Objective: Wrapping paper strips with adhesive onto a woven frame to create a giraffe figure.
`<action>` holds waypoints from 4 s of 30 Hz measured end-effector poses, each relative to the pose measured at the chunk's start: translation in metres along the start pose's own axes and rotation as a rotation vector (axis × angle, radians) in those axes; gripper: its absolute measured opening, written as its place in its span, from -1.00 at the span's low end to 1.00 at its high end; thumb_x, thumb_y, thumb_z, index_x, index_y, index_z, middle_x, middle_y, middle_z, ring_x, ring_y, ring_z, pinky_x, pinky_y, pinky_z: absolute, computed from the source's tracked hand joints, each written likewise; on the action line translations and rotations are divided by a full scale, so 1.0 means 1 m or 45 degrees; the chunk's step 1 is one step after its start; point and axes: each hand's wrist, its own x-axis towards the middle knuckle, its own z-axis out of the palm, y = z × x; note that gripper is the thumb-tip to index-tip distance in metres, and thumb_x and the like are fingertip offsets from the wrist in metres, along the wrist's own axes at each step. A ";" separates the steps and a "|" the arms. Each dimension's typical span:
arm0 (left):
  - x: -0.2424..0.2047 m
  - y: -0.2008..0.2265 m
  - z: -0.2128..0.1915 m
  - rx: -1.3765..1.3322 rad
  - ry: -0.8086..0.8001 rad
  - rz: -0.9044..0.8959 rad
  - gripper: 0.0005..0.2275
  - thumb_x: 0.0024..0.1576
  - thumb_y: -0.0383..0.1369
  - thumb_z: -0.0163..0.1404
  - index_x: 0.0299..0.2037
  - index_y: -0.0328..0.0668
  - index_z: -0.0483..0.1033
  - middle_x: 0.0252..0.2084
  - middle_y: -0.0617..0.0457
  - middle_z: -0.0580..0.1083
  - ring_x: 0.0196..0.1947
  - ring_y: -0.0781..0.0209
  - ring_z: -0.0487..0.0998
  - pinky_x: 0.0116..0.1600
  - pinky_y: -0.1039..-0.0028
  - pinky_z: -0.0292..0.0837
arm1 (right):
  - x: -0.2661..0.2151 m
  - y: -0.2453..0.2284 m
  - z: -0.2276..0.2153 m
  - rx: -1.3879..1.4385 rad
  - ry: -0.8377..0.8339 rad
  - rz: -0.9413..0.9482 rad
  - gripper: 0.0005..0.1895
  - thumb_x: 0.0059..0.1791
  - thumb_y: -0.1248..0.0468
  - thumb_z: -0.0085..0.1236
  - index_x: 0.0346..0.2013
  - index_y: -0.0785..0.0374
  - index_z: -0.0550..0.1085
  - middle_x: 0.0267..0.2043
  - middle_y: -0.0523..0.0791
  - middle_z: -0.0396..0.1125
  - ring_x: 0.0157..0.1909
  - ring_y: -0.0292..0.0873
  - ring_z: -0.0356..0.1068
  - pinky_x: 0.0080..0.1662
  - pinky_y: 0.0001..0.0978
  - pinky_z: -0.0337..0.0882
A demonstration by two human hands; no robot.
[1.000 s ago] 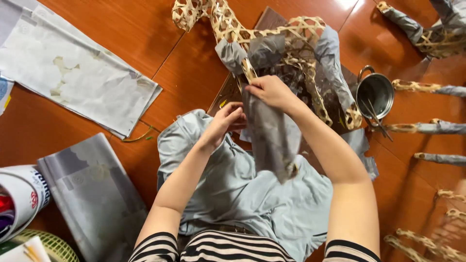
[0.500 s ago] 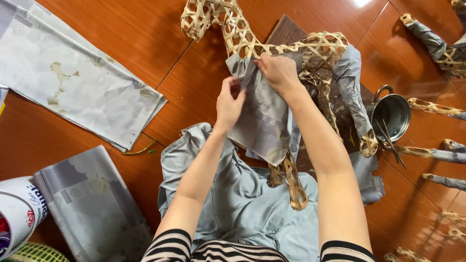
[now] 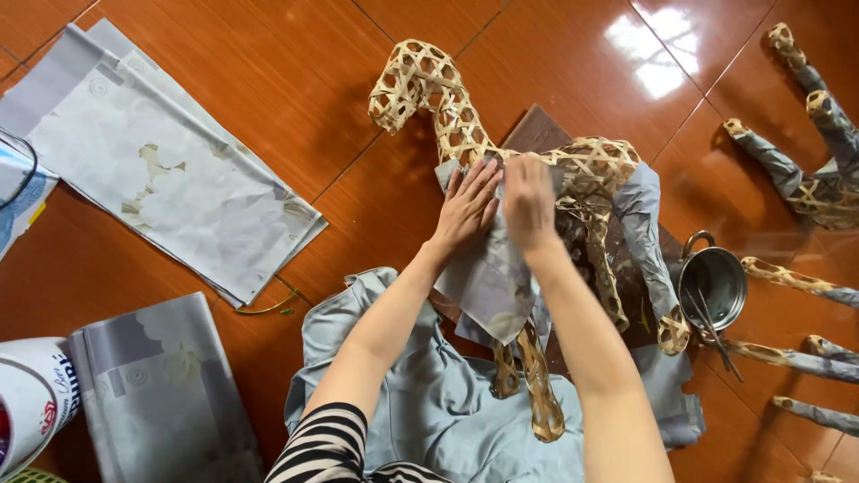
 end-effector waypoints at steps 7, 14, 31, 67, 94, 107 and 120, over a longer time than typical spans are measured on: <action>-0.004 -0.016 0.025 0.158 0.079 0.048 -0.59 0.37 -0.22 -0.22 0.40 -0.09 0.33 0.50 0.09 0.22 0.55 0.18 0.08 0.59 0.12 -0.36 | -0.065 -0.061 -0.033 0.253 -0.298 0.172 -0.29 0.07 0.15 0.00 0.38 0.56 0.09 0.34 0.40 0.15 0.32 0.38 0.18 0.22 -0.03 0.24; 0.000 -0.002 0.004 -0.012 0.039 -0.032 -0.60 0.39 -0.26 -0.25 0.42 -0.09 0.30 0.49 0.08 0.25 0.56 0.15 0.11 0.63 0.13 -0.35 | -0.066 -0.029 -0.026 1.041 -0.619 0.934 -0.45 0.02 0.25 0.17 0.25 0.44 0.35 0.08 0.09 0.45 0.03 -0.05 0.41 0.07 -0.27 0.39; 0.010 0.025 -0.012 -0.485 -0.022 -0.649 -0.34 0.19 -0.08 0.11 0.39 -0.31 0.20 0.14 -0.33 0.34 0.01 -0.31 0.51 0.07 0.17 0.48 | -0.036 -0.044 -0.019 0.857 -0.614 0.968 -0.49 0.09 0.32 -0.07 0.36 0.30 0.22 0.17 0.18 0.39 0.24 0.17 0.37 0.17 -0.15 0.34; 0.013 0.031 0.004 -0.794 0.226 -0.910 -0.38 0.00 -0.43 0.17 0.31 -0.19 0.23 0.09 -0.13 0.22 0.09 0.03 0.35 0.28 0.32 0.32 | -0.068 -0.047 -0.057 2.996 0.175 1.644 -0.49 0.18 0.11 -0.35 0.44 0.08 0.18 0.29 -0.04 0.34 0.26 -0.02 0.39 0.26 -0.07 0.39; -0.101 0.061 0.009 -0.682 0.290 -0.848 -0.61 0.35 -0.24 -0.13 0.28 -0.38 0.34 0.25 -0.24 0.43 0.26 -0.09 0.43 0.30 0.25 0.28 | -0.185 -0.067 -0.061 0.904 -0.429 0.568 -0.19 0.13 0.00 0.08 0.54 0.12 -0.08 0.35 0.30 0.16 0.29 0.25 0.26 0.20 0.06 0.35; -0.007 -0.021 0.094 -1.822 -0.010 -1.547 -0.66 0.11 -0.21 0.23 -0.20 -0.33 0.40 -0.46 -0.03 0.44 -0.53 0.02 0.54 -0.43 0.25 0.48 | -0.180 -0.087 -0.112 1.762 -0.617 1.034 -0.39 0.16 0.00 -0.15 0.48 0.05 0.05 -0.27 -0.14 0.29 -0.36 -0.30 0.29 -0.35 -0.41 0.38; -0.107 -0.004 0.067 -0.534 0.143 -0.929 -0.29 0.15 0.01 0.10 0.34 -0.35 0.13 -0.10 -0.36 0.55 -0.16 -0.16 0.62 -0.07 0.16 0.52 | -0.202 -0.104 -0.197 2.504 -0.365 1.270 -0.22 0.02 0.03 0.04 0.47 0.19 0.06 -0.01 0.08 0.40 -0.22 -0.13 0.50 -0.37 -0.33 0.55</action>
